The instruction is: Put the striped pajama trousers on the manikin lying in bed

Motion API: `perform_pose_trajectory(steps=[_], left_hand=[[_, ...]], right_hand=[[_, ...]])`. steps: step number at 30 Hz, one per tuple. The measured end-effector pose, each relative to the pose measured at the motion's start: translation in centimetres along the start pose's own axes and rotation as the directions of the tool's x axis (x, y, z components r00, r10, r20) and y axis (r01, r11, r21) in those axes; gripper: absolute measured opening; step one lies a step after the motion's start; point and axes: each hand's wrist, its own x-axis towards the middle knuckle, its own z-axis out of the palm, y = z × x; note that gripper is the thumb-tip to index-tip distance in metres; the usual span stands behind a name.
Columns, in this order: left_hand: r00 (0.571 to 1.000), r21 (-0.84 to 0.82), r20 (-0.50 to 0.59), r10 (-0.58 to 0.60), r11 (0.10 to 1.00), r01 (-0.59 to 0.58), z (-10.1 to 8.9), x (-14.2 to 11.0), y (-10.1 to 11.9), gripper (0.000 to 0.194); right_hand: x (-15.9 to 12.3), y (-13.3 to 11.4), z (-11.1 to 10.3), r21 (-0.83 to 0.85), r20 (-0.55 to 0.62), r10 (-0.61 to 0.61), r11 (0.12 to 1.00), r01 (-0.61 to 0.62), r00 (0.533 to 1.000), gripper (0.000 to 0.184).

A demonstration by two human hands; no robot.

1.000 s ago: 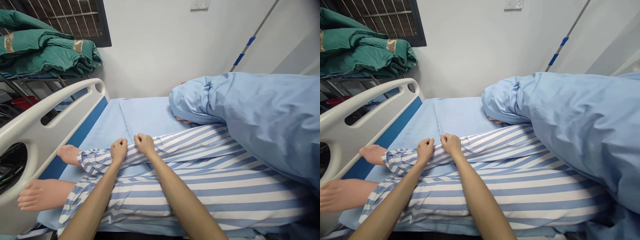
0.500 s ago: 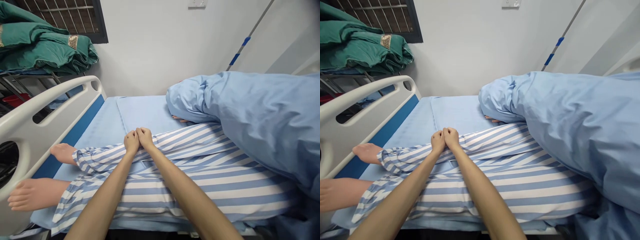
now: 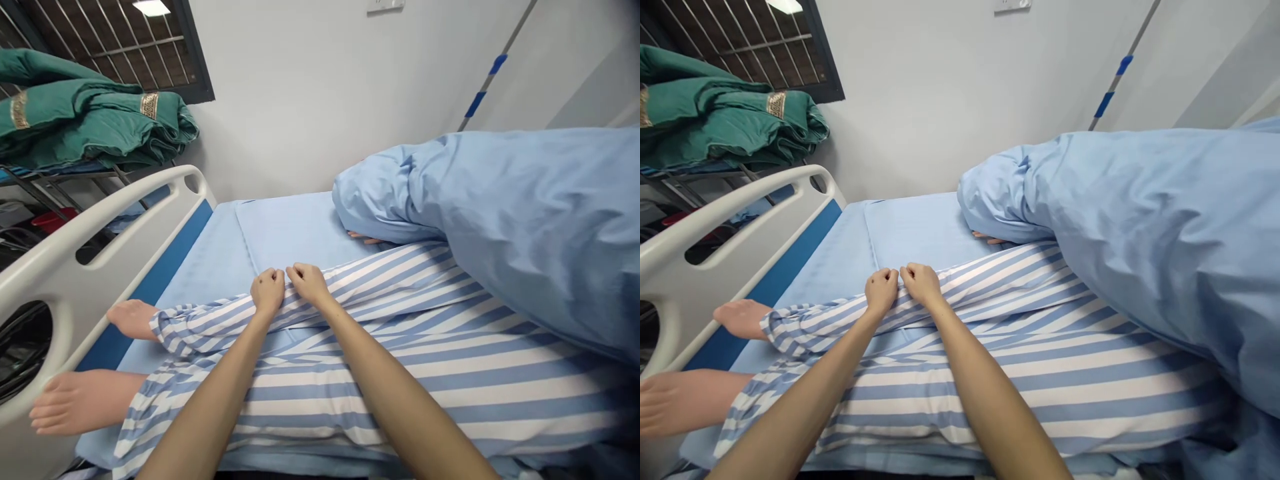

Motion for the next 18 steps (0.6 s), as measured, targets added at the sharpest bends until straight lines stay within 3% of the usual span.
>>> perform_pose_trajectory(steps=[4, 10, 14, 18], left_hand=[[0.999, -0.030, -0.024, -0.041, 0.999, 0.040, -0.2, 0.7, 1.7, 0.029], [1.000, -0.370, -0.021, -0.023, 0.929, 0.014, 1.6, 1.5, 5.1, 0.032], [1.000, -0.244, 0.020, 0.002, 0.970, 0.002, 3.0, 0.6, 5.1, 0.038], [0.999, -0.108, 0.043, -0.015, 0.994, 0.020, 3.0, 0.4, 4.7, 0.036]], right_hand=[[0.5, -0.1, -0.3, 0.128, -0.016, 0.011, 0.992, -0.008, 1.000, 0.040], [1.2, 0.6, -0.9, 0.451, -0.045, 0.096, 0.890, -0.066, 0.994, 0.039], [1.2, 0.5, -0.4, 0.480, -0.135, 0.169, 0.873, -0.085, 0.976, 0.036], [1.9, -0.4, -0.6, 0.311, -0.112, 0.242, 0.930, -0.198, 0.964, 0.035]])
